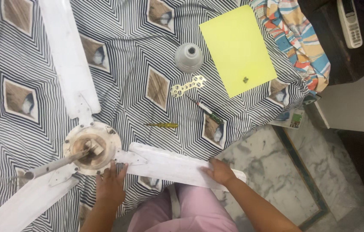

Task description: The person removes the central cap and then detaches each fan blade from the hub using a screwdriver. Screws and washers are placed on a yellow paper on the bed. The person continues to remove the remaining blades and hardware, leaving the fan hub and detached blades on the bed.

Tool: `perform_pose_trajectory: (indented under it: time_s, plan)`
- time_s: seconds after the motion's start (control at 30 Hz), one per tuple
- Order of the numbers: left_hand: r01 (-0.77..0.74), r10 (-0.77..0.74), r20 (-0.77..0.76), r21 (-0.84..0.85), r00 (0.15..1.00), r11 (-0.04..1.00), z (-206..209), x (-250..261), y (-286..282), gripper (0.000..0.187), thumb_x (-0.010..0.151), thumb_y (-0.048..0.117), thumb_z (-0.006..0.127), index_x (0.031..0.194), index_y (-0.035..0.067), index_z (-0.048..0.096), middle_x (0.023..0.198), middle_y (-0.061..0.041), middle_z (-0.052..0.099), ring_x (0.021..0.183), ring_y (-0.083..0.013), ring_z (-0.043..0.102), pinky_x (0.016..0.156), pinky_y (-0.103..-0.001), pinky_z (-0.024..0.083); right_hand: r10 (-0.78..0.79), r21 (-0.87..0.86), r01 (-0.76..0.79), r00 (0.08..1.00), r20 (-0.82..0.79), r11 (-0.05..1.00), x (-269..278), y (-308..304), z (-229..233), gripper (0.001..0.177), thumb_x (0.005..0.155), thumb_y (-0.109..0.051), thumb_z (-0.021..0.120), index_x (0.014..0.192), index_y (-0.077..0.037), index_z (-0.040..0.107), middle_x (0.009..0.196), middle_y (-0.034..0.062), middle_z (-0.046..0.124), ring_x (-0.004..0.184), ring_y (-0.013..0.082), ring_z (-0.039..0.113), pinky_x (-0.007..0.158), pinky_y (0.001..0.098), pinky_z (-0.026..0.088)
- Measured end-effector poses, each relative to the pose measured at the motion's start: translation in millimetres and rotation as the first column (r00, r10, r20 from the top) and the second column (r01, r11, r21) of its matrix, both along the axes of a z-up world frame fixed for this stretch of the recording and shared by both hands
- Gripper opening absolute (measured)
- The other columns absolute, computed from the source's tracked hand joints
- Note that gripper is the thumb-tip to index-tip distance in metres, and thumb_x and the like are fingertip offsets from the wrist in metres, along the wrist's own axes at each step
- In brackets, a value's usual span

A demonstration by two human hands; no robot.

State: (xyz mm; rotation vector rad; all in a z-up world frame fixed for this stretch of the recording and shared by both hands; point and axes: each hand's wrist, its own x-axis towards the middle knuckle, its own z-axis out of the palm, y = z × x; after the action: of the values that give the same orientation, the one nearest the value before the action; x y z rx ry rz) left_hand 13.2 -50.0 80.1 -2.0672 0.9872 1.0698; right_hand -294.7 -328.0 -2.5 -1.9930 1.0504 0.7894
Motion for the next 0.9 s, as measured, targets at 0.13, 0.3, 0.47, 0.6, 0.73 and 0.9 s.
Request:
perform_pose_trajectory:
  time_s: [0.13, 0.3, 0.47, 0.6, 0.73, 0.9]
  plan:
    - [-0.011, 0.011, -0.014, -0.042, 1.000, 0.999, 7.3, 3.5, 2.4, 0.090, 0.090, 0.030, 0.067, 0.162, 0.035, 0.014, 0.170, -0.015, 0.011, 0.153, -0.0315, 0.023, 0.123, -0.054, 0.018, -0.237, -0.074, 0.239, 0.971, 0.035, 0.968, -5.3, 17.5, -9.4, 0.063, 0.089, -0.064, 0.059, 0.113, -0.007, 0.071, 0.112, 0.0185, 0.074, 0.108, 0.0354, 0.069, 0.098, 0.0439, 0.052]
    - [-0.145, 0.135, -0.053, -0.312, 0.989, 0.939, 30.5, -4.3, 18.7, 0.093, 0.084, 0.031, 0.075, 0.158, 0.035, 0.018, 0.166, -0.012, 0.021, 0.151, -0.0342, 0.027, 0.123, -0.055, 0.020, -0.351, -0.223, 0.343, 0.936, 0.005, 0.912, -9.4, 50.7, 27.4, 0.064, 0.086, -0.070, 0.056, 0.107, -0.013, 0.077, 0.102, 0.0141, 0.078, 0.100, 0.0329, 0.072, 0.094, 0.0411, 0.054]
    - [-0.390, 0.333, -0.265, -0.828, 0.905, 0.402, 64.6, -24.4, 43.7, 0.093, 0.075, 0.024, 0.078, 0.155, 0.019, 0.031, 0.150, -0.023, 0.047, 0.137, -0.0414, 0.047, 0.114, -0.048, 0.037, -0.474, -0.280, 0.491, 0.871, 0.131, 0.825, -16.8, 78.6, 73.0, 0.056, 0.087, -0.066, 0.056, 0.105, -0.018, 0.080, 0.099, 0.0105, 0.077, 0.098, 0.0313, 0.071, 0.089, 0.0417, 0.052]
    - [-0.794, 0.625, -0.516, -0.520, 0.586, 0.316, 61.3, -33.6, 59.6, 0.090, 0.085, 0.027, 0.073, 0.163, 0.018, 0.029, 0.126, -0.029, 0.069, 0.112, -0.0406, 0.070, 0.108, -0.042, 0.051, -0.600, -0.208, 0.669, 0.737, 0.312, 0.714, -32.2, 96.0, 95.7, 0.055, 0.089, -0.061, 0.058, 0.101, -0.012, 0.080, 0.084, 0.0137, 0.077, 0.084, 0.0298, 0.071, 0.082, 0.0400, 0.052]
    - [-0.825, 0.270, -0.796, -0.565, 0.542, -0.010, 50.8, -31.6, 62.4, 0.069, 0.084, 0.022, 0.077, 0.146, 0.008, 0.048, 0.142, -0.024, 0.060, 0.134, -0.0302, 0.057, 0.108, -0.040, 0.047, -0.586, -0.138, 0.791, 0.546, 0.599, 0.596, -29.8, 99.8, 126.7, 0.049, 0.088, -0.052, 0.063, 0.098, -0.006, 0.077, 0.075, 0.0081, 0.072, 0.072, 0.0230, 0.067, 0.071, 0.0361, 0.049]
    - [-0.978, 0.028, -0.982, -0.189, 0.187, -0.085, 80.0, -22.9, 43.8, 0.068, 0.086, 0.017, 0.073, 0.147, 0.005, 0.047, 0.143, -0.024, 0.060, 0.136, -0.0328, 0.055, 0.109, -0.042, 0.047, -0.627, 0.087, 0.853, 0.304, 0.718, 0.514, -7.3, 99.3, 177.3, 0.038, 0.089, -0.038, 0.066, 0.094, -0.003, 0.078, 0.067, 0.0039, 0.061, 0.064, 0.0169, 0.053, 0.060, 0.0357, 0.042]
